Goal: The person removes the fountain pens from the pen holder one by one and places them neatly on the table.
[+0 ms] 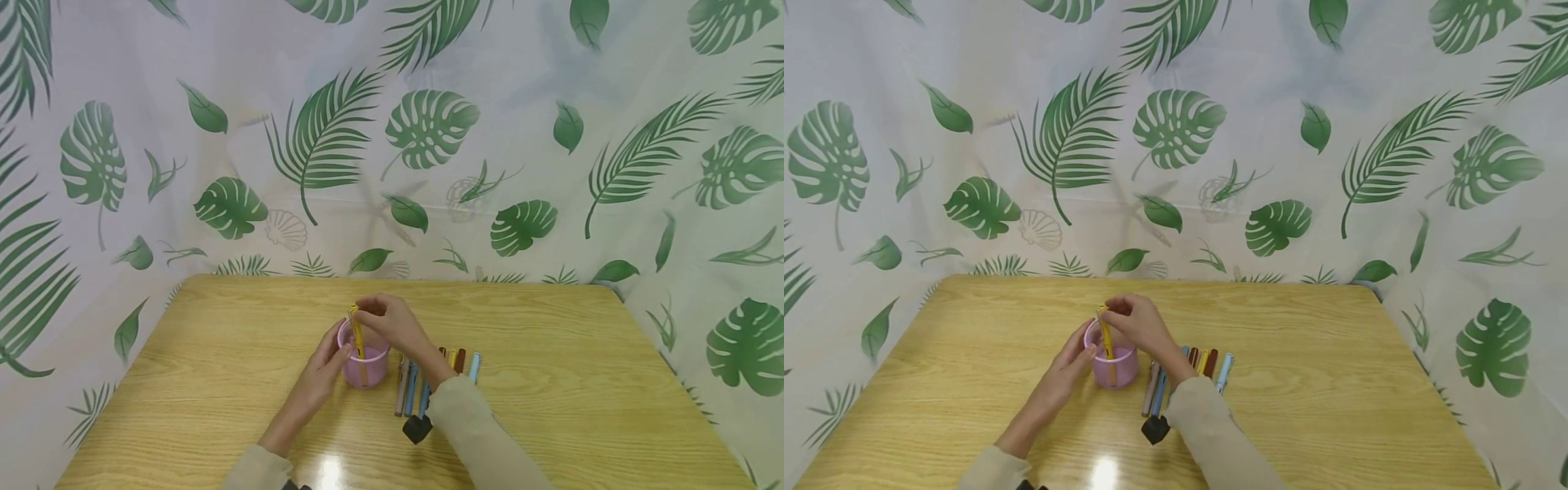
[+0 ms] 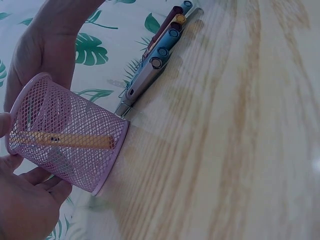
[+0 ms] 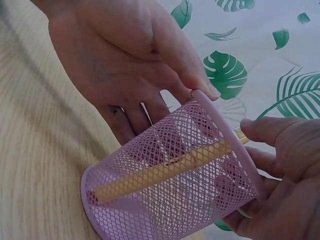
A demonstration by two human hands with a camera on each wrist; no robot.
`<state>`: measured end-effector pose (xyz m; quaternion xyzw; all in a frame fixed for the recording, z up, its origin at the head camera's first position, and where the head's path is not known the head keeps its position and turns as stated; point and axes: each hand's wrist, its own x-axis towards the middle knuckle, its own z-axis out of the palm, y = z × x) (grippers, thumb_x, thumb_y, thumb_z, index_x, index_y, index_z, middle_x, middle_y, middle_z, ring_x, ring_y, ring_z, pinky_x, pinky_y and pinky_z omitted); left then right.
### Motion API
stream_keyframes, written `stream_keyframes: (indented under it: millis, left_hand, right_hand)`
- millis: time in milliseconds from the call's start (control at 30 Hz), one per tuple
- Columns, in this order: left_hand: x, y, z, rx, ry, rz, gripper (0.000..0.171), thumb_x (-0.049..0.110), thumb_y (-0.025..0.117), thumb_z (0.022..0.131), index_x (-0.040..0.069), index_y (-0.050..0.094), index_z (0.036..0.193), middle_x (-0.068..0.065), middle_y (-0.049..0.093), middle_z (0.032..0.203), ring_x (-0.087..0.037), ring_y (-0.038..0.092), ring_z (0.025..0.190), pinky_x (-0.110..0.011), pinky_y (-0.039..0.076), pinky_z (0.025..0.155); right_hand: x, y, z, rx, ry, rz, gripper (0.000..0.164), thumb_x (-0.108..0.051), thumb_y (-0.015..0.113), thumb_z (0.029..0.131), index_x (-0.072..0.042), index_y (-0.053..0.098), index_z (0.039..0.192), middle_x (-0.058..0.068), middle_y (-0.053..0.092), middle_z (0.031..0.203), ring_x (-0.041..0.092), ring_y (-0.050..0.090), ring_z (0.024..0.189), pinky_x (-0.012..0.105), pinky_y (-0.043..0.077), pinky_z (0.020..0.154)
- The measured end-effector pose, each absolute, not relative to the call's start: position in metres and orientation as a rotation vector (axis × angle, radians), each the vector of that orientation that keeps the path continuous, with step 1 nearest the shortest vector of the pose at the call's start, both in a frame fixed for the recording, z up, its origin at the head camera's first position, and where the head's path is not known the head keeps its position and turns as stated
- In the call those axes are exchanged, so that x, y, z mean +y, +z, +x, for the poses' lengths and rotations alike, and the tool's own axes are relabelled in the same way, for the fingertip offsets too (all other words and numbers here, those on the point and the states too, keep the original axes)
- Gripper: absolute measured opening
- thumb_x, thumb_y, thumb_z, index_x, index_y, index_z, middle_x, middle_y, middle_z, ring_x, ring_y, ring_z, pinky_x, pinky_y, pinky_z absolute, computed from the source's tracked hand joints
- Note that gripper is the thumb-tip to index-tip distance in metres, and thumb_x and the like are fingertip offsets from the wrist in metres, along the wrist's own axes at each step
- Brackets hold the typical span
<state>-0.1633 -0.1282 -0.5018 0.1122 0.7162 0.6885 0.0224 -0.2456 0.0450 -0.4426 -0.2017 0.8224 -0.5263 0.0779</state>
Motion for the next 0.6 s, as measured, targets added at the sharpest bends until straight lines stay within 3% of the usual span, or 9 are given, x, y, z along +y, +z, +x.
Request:
stream_keyframes:
  millis: [267,533,600]
  left_hand:
    - [-0.1281,-0.5016,-0.1624,2.231,2.124,0.35,0.061,0.028,0.042,0.113,0.006,0.017,0.165,-0.022,0.024,0.167,-0.038,0.022,0.154,-0.052,0.021,0.125]
    - [-0.1276,-0.5008,-0.162,2.231,2.147,0.338,0.06,0.026,0.043,0.113,0.005,0.02,0.164,-0.023,0.026,0.166,-0.037,0.022,0.154,-0.051,0.019,0.125]
    - [-0.1276,-0.5008,-0.1624,2.234,2.15,0.337,0.059,0.026,0.043,0.113,0.005,0.021,0.164,-0.023,0.026,0.166,-0.037,0.022,0.154,-0.051,0.019,0.125]
  right_hand:
    - [0.0428,-0.4487,-0.2479,2.481,-1.502,-0.617,0.039,-0.028,0.071,0.1,0.0,0.071,0.127,0.015,0.071,0.125,0.032,0.065,0.118,0.047,0.056,0.1]
    - [0.0476,-0.4513,-0.2469,2.506,-1.559,-0.57,0.02,-0.026,0.07,0.1,-0.007,0.075,0.1,0.003,0.07,0.095,0.019,0.059,0.088,0.033,0.055,0.078]
    - [0.0499,-0.4522,-0.2463,2.491,-1.613,-0.528,0.018,-0.025,0.07,0.1,-0.007,0.074,0.1,0.002,0.07,0.094,0.017,0.06,0.087,0.033,0.056,0.078]
